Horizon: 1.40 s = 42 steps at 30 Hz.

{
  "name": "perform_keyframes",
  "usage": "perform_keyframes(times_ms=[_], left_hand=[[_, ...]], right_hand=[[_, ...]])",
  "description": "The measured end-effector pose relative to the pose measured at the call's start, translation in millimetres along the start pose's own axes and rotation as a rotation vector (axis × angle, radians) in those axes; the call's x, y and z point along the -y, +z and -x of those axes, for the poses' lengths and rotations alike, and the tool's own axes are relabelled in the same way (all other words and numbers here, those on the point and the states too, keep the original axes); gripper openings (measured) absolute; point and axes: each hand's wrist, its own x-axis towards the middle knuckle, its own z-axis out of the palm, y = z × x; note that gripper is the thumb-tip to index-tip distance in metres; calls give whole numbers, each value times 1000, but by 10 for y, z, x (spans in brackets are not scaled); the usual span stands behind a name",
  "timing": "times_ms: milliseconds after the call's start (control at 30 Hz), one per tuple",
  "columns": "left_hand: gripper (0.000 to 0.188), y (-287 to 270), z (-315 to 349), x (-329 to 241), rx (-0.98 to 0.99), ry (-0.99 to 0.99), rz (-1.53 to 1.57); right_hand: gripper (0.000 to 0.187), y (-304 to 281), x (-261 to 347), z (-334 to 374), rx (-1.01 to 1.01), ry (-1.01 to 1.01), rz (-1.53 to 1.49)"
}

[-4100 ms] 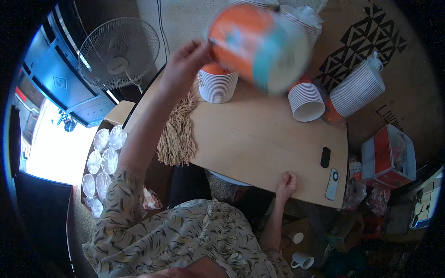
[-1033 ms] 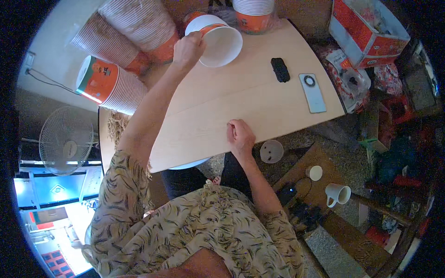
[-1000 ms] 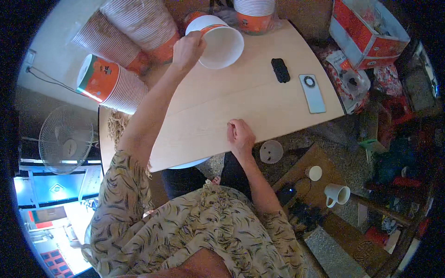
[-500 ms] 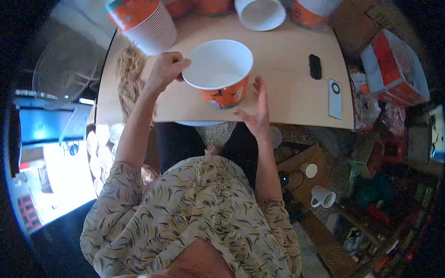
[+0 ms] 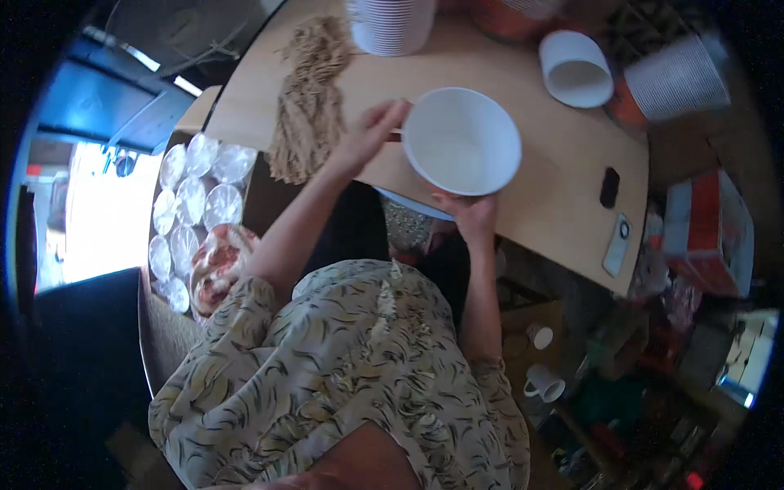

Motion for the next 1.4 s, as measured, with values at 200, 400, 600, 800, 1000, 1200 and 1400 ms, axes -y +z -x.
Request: perform_keyframes(times_ms=[200,400,600,800,1000,1200,1400], left_hand=[[31,-182,477,232,-65,128,-409],[18,-820,749,6,-277,203,-727],[20,-1186,480,-100,-396,69,-918],[30,-1034,318,-88,-385,-172,-1145],[23,-1090,398,-92,-386,-128,-893],[20,-998,700,-253,-363,-10,-729],[10,-758,931,-277,-186,-129,-270]], right_hand=[[70,-139,-203,-244,-28,-23,124],[81,1,-96,-245,-97,-188,90],[74,17,-85,-76,-222,-250,219],[66,-17,-145,-21,-221,-208,196],[57,-57,-173,-27,-239,-232,299],[28,41,-45,115,-370,-155,246],[13,457,278,370,-87,-125,291]])
